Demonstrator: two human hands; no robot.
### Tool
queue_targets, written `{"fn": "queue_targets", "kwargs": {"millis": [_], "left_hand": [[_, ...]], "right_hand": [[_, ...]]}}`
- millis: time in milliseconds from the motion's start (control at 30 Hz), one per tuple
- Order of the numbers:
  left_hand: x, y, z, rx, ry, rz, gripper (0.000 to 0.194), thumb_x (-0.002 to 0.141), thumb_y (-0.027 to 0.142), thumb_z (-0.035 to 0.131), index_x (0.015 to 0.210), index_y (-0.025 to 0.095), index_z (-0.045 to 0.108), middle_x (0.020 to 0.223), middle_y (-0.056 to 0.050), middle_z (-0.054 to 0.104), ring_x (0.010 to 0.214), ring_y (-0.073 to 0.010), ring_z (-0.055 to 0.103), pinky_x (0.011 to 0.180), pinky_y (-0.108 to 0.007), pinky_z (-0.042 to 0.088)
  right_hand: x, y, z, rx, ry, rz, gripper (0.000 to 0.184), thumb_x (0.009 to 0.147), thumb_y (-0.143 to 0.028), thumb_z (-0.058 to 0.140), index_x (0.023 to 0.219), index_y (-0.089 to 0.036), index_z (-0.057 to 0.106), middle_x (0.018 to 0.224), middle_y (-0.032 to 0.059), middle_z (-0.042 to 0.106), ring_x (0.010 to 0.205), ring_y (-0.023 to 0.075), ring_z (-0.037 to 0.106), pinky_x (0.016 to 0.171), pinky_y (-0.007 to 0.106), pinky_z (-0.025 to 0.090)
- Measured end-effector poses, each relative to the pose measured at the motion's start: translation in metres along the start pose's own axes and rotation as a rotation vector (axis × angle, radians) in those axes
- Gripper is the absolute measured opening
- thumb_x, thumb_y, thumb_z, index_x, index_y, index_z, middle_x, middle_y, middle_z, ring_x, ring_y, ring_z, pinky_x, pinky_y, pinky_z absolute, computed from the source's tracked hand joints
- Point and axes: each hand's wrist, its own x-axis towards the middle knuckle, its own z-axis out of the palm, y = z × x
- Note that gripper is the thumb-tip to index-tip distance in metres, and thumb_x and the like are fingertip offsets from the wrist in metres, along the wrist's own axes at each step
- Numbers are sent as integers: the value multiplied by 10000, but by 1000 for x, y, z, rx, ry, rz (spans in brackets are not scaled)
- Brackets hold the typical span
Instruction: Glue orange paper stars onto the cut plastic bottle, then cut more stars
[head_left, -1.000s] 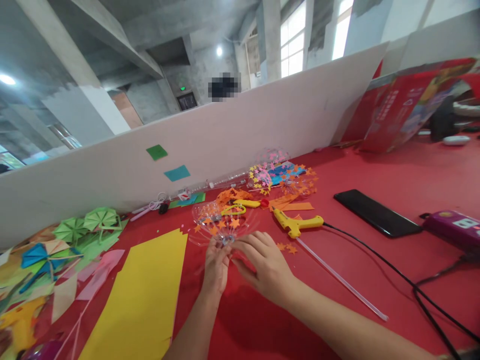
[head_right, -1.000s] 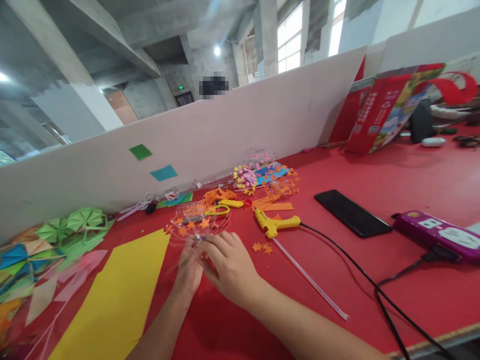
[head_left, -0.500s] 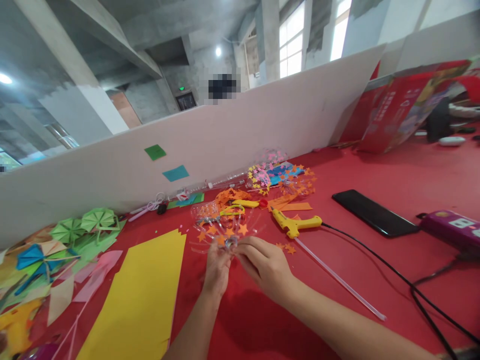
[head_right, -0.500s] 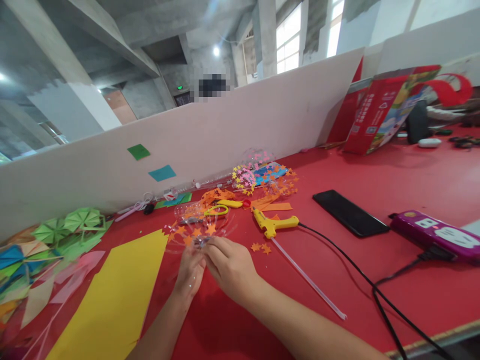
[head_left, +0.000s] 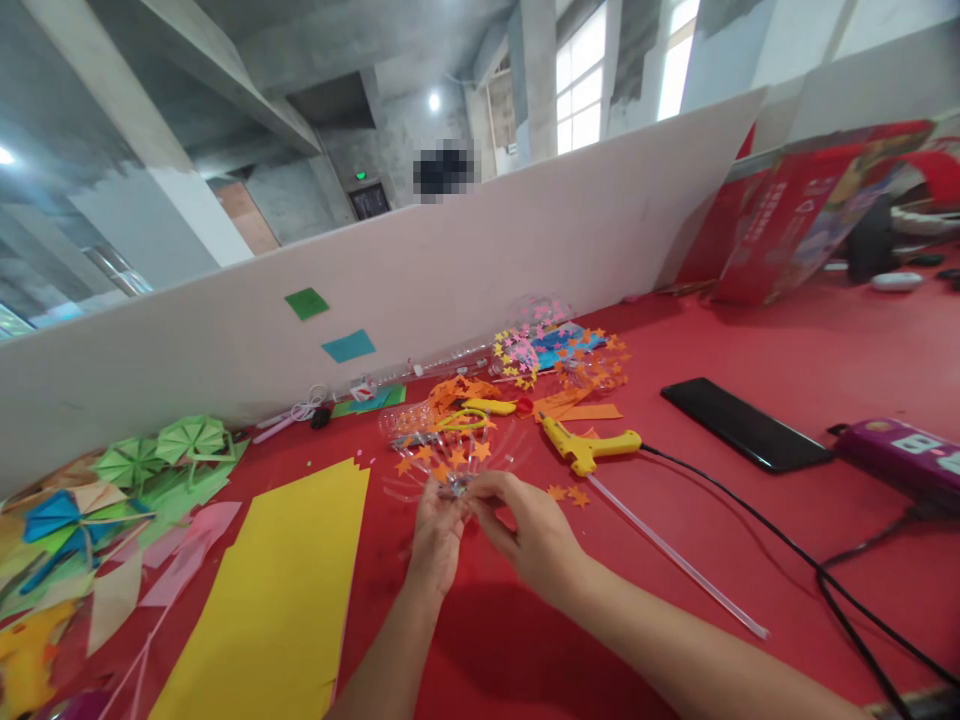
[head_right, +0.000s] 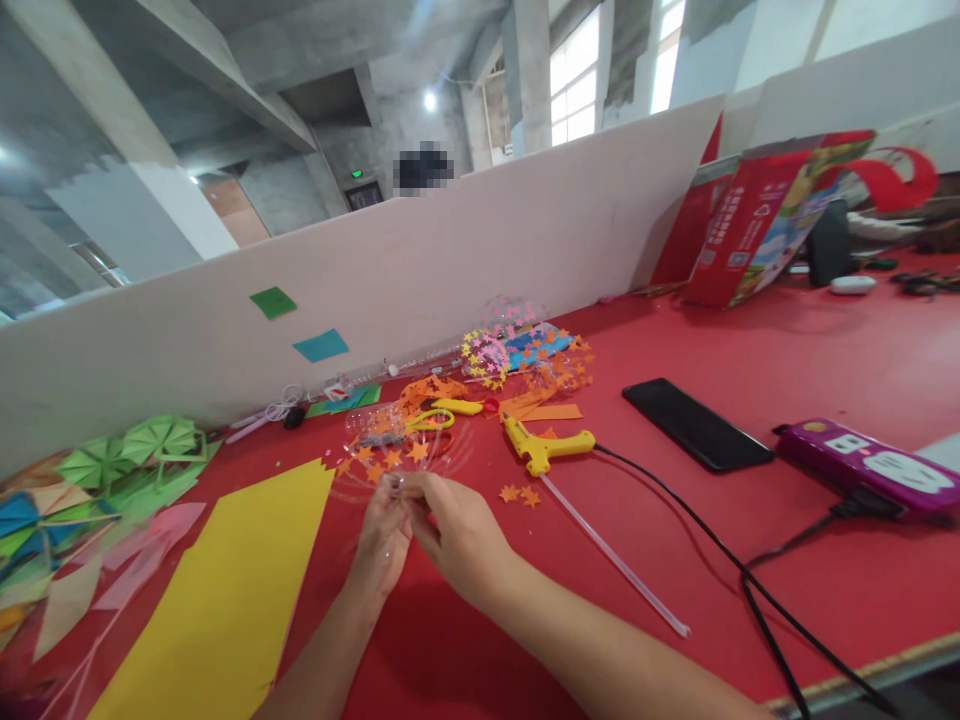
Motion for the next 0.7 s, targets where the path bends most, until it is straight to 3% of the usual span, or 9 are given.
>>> {"fn": "queue_targets", "kwargs": {"millis": [167, 267, 433, 700], "left_hand": [[-1, 0, 0, -4, -31, -13, 408, 582, 249, 821, 879, 198, 546, 793, 18, 643, 753, -125, 636, 712, -234, 462], [-1, 0, 0, -4, -14, -24, 405, 570, 251, 830, 858, 197, 550, 792, 20, 642, 746, -123, 633, 728, -242, 460], [0, -1, -2, 2, -6, -27, 469, 556, 271, 835, 933, 202, 565, 835, 0, 658, 801, -159, 650, 790, -284, 463], [-1, 0, 0, 7, 11, -38, 466, 526, 288, 853, 879, 199, 562, 830, 3, 659, 804, -159, 653, 803, -287, 469]], "right_hand": [[0, 1, 0, 11, 18, -29, 250, 908, -119, 464, 1133, -216, 516, 921, 68, 724, 815, 172, 709, 704, 256, 566], [0, 2, -1, 2, 20, -73, 253, 915, -116, 469, 1139, -216, 528, 980, 85, 726, 867, 178, 708, 755, 266, 563], [1, 2, -2, -8, 16, -96, 186, 926, -126, 470, 1071, -206, 555, 887, 74, 724, 781, 166, 701, 696, 245, 556], [1, 1, -4, -42, 8, -125, 123, 961, -171, 444, 1004, -200, 555, 799, 58, 700, 683, 150, 667, 634, 222, 520]]}}
